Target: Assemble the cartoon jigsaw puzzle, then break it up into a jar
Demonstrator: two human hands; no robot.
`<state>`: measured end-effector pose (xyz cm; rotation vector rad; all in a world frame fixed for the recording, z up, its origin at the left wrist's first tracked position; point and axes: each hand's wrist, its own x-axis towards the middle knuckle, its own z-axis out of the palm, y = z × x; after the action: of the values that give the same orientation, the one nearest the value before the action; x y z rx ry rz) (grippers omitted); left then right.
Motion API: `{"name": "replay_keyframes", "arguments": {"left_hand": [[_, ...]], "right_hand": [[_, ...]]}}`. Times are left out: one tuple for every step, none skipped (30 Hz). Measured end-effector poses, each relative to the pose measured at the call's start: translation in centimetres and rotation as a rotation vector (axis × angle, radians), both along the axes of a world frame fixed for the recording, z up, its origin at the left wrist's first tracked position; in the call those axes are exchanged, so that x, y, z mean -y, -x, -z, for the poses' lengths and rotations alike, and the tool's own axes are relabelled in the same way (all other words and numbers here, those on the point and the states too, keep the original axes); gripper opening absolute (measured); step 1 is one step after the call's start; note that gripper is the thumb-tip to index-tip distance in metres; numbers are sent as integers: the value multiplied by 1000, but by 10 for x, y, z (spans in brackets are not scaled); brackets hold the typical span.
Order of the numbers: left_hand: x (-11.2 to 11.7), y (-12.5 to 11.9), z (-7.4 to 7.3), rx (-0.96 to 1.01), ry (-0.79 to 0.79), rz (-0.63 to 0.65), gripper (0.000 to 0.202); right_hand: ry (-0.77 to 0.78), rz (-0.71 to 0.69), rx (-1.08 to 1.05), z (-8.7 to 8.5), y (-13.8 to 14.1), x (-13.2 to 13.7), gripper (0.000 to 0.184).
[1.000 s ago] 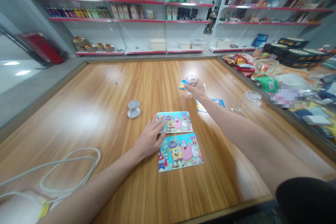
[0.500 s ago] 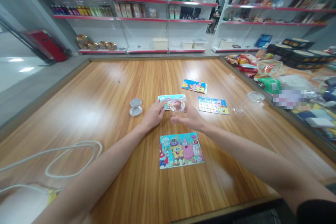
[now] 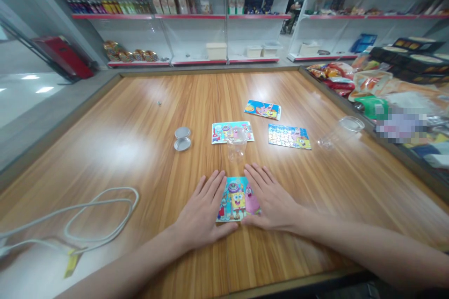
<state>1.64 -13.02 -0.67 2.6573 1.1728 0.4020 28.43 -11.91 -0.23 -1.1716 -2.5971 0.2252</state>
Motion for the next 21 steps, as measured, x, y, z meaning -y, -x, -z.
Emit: {"name": "replay_keyframes", "arguments": {"left_hand": [[-1,-5,1,8,-9,-29,103],[-3,-9,1,21,-15,-57,101],[-7,-11,2,35,-14,-75,102],[-10,-12,2,48,-10,-79,103],[-14,-12,2,59,-6,-75,105],[-17,-11,2,68,-1,-66,107],[-20,-9,2,73,4,-52,107],[-21,-8,2,75,11,-39,107],[-21,-6,1,75,18,-30,106],[-21,-5,1,76,24,-24,105],[-20,-4,0,79,32,-17,105],[-19,-3,-1,89,42,-6,106],[-20,-2,-2,110,54,4,107],[-23,-1,-2,152,57,-2,104],[-29,0,-3,208,49,-29,95],[-39,1,-3,271,30,-77,82],[-53,1,-3,346,-6,-157,64],[-70,1,-2,390,-49,-244,49],[-89,0,-2,410,-77,-302,43],[-110,-2,0,422,-106,-357,43],[-131,-5,1,423,-130,-404,45]], "right_hand": [[-3,-1,-1,-1,3,-1,107],[-7,4,-8,-2,5,-3,105],[-12,12,-19,-4,6,-4,102],[-17,16,-31,-5,7,-6,100],[-20,17,-43,-7,8,-6,98],[-21,15,-53,-8,8,-6,97],[-19,11,-60,-8,8,-6,96],[-16,6,-68,-8,8,-5,96],[-10,-1,-80,-8,8,-4,96],[1,-11,-100,-8,7,-4,95],[17,-17,-137,-8,5,-5,91],[34,-11,-194,-8,3,-8,82],[44,15,-267,-8,0,-15,68],[43,64,-344,-9,-3,-25,51],[36,134,-408,-10,-7,-39,35],[11,221,-454,-12,-9,-57,26],[-5,296,-448,-15,-11,-78,25],[6,355,-394,-19,-12,-101,28],[13,372,-365,-22,-11,-125,31],[16,385,-345,-26,-9,-149,32],[21,408,-322,-28,-5,-170,35]]}}
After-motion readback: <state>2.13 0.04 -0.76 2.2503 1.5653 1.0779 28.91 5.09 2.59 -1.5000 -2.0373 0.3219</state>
